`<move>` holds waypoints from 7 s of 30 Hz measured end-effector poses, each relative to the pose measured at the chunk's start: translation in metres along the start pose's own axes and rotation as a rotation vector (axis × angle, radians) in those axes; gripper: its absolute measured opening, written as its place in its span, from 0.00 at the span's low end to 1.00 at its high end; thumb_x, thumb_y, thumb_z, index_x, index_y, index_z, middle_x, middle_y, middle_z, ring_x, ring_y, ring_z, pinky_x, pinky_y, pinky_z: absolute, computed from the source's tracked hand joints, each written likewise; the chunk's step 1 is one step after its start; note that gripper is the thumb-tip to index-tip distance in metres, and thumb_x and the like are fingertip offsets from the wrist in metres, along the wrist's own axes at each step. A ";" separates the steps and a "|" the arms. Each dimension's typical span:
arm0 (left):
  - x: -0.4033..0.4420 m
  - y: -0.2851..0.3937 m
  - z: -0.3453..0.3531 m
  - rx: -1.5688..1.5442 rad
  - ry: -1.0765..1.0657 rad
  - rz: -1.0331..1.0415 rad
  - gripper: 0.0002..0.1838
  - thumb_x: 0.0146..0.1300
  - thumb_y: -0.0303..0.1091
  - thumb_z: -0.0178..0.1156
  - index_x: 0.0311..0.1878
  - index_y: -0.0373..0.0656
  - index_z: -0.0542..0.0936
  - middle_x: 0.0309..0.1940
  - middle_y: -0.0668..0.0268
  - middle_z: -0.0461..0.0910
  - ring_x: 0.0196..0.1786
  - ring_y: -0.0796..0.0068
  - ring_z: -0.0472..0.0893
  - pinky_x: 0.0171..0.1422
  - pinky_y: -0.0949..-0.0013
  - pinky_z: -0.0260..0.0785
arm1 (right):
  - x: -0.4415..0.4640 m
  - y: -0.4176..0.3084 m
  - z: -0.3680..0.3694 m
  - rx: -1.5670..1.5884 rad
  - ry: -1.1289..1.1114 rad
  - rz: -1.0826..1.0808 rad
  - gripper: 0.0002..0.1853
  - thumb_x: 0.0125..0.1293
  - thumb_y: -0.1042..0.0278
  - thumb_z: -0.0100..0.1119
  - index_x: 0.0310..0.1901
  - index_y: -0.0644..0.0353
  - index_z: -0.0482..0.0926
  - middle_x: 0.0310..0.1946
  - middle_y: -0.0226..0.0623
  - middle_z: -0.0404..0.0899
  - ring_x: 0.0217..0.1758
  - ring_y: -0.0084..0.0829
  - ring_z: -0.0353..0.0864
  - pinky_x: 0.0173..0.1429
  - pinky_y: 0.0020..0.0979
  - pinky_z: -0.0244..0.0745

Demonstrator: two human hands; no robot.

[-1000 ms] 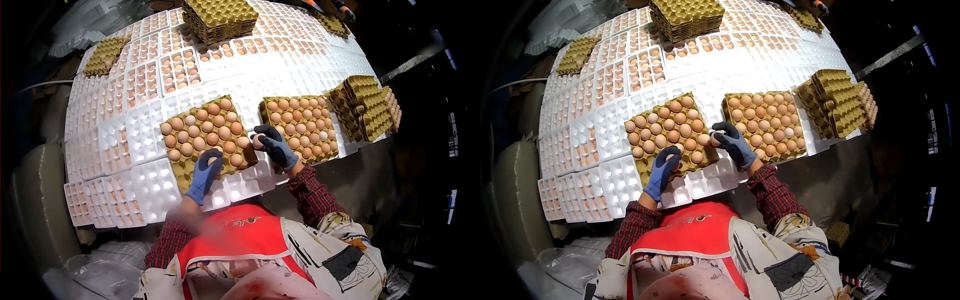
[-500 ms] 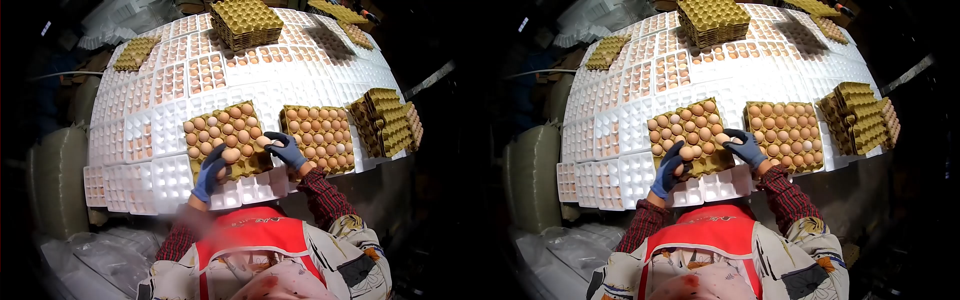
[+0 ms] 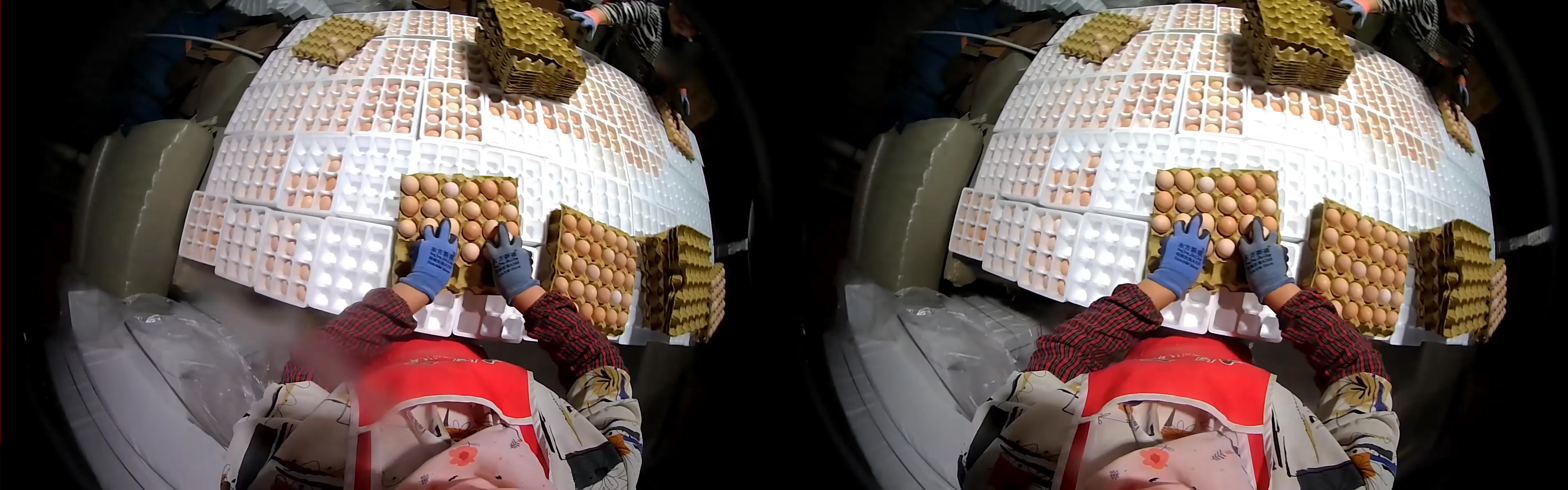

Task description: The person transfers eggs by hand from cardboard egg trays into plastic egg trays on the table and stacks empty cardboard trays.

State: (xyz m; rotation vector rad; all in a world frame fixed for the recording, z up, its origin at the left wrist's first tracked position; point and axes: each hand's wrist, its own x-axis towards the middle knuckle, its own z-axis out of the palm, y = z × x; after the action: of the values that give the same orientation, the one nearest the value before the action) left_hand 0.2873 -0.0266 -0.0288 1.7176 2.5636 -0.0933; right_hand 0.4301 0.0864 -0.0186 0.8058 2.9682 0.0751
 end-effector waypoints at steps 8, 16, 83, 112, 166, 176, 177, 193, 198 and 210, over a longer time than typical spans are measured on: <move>-0.072 -0.124 0.004 -2.046 -0.096 -0.383 0.22 0.68 0.40 0.63 0.63 0.44 0.74 0.51 0.64 0.80 0.52 0.73 0.82 0.46 0.68 0.77 | 0.002 -0.004 -0.051 1.744 -0.124 0.570 0.19 0.67 0.58 0.64 0.54 0.60 0.78 0.45 0.33 0.79 0.50 0.28 0.80 0.52 0.34 0.78; -0.001 -0.333 0.050 -0.678 0.571 -0.358 0.24 0.48 0.38 0.77 0.48 0.43 0.80 0.55 0.57 0.74 0.53 0.55 0.78 0.56 0.56 0.74 | 0.118 -0.140 -0.046 1.613 -0.385 0.164 0.24 0.63 0.56 0.69 0.57 0.59 0.78 0.39 0.27 0.81 0.31 0.17 0.77 0.31 0.19 0.71; 0.036 -0.196 0.003 -2.291 -0.114 -0.245 0.33 0.68 0.33 0.58 0.75 0.50 0.61 0.56 0.65 0.76 0.55 0.71 0.78 0.44 0.75 0.75 | 0.121 -0.025 -0.029 1.785 -0.065 0.221 0.28 0.62 0.64 0.67 0.63 0.60 0.74 0.56 0.33 0.78 0.53 0.25 0.79 0.54 0.27 0.76; -0.202 -0.234 0.028 -0.289 -0.038 -0.329 0.30 0.52 0.42 0.69 0.60 0.54 0.77 0.63 0.53 0.69 0.56 0.49 0.77 0.57 0.54 0.73 | 0.050 -0.247 0.000 0.497 -0.321 -0.522 0.21 0.59 0.61 0.63 0.56 0.47 0.77 0.63 0.43 0.66 0.53 0.43 0.81 0.53 0.44 0.78; 0.030 -0.053 -0.010 -2.251 -0.170 -0.396 0.20 0.64 0.38 0.64 0.58 0.45 0.75 0.50 0.68 0.77 0.52 0.73 0.78 0.52 0.68 0.75 | 0.042 0.061 -0.015 0.687 0.058 0.016 0.16 0.64 0.65 0.59 0.53 0.55 0.77 0.46 0.38 0.79 0.45 0.38 0.82 0.46 0.38 0.80; 0.049 -0.017 -0.001 -1.661 -0.231 -0.176 0.13 0.61 0.39 0.62 0.48 0.49 0.83 0.41 0.59 0.80 0.43 0.55 0.81 0.50 0.58 0.74 | 0.082 0.072 -0.028 0.530 0.069 -0.028 0.17 0.55 0.60 0.67 0.46 0.53 0.84 0.62 0.41 0.70 0.58 0.44 0.75 0.56 0.40 0.78; 0.052 -0.026 0.007 -1.595 -0.174 -0.071 0.15 0.61 0.43 0.64 0.47 0.45 0.83 0.41 0.59 0.81 0.41 0.55 0.82 0.47 0.58 0.74 | 0.087 0.058 -0.026 0.342 0.056 -0.018 0.14 0.57 0.62 0.65 0.45 0.53 0.84 0.62 0.40 0.70 0.55 0.45 0.75 0.51 0.42 0.79; 0.045 -0.075 0.004 -1.718 0.058 -0.080 0.30 0.59 0.33 0.68 0.66 0.44 0.73 0.61 0.63 0.74 0.57 0.70 0.78 0.60 0.66 0.72 | 0.012 0.074 0.001 2.278 -0.097 0.027 0.28 0.68 0.72 0.59 0.69 0.55 0.64 0.63 0.34 0.70 0.61 0.30 0.75 0.65 0.37 0.72; 0.076 -0.038 -0.009 -0.194 0.044 -0.073 0.30 0.52 0.45 0.71 0.59 0.51 0.77 0.67 0.57 0.66 0.62 0.47 0.73 0.55 0.55 0.76 | 0.012 0.047 0.012 2.177 -0.001 0.064 0.32 0.70 0.78 0.55 0.73 0.55 0.57 0.67 0.33 0.67 0.67 0.30 0.71 0.70 0.37 0.71; -0.008 -0.098 -0.004 -0.948 0.540 -0.287 0.24 0.50 0.40 0.74 0.52 0.49 0.82 0.63 0.53 0.70 0.59 0.49 0.76 0.59 0.57 0.74 | 0.045 -0.029 -0.032 2.060 -0.368 0.201 0.21 0.72 0.54 0.57 0.59 0.58 0.75 0.41 0.28 0.78 0.37 0.19 0.77 0.40 0.21 0.73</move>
State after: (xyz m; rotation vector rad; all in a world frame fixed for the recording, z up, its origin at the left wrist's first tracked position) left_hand 0.1996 -0.0710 -0.0221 1.0700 2.4199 1.4741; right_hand 0.3747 0.0830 0.0097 0.7895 1.5473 -2.7651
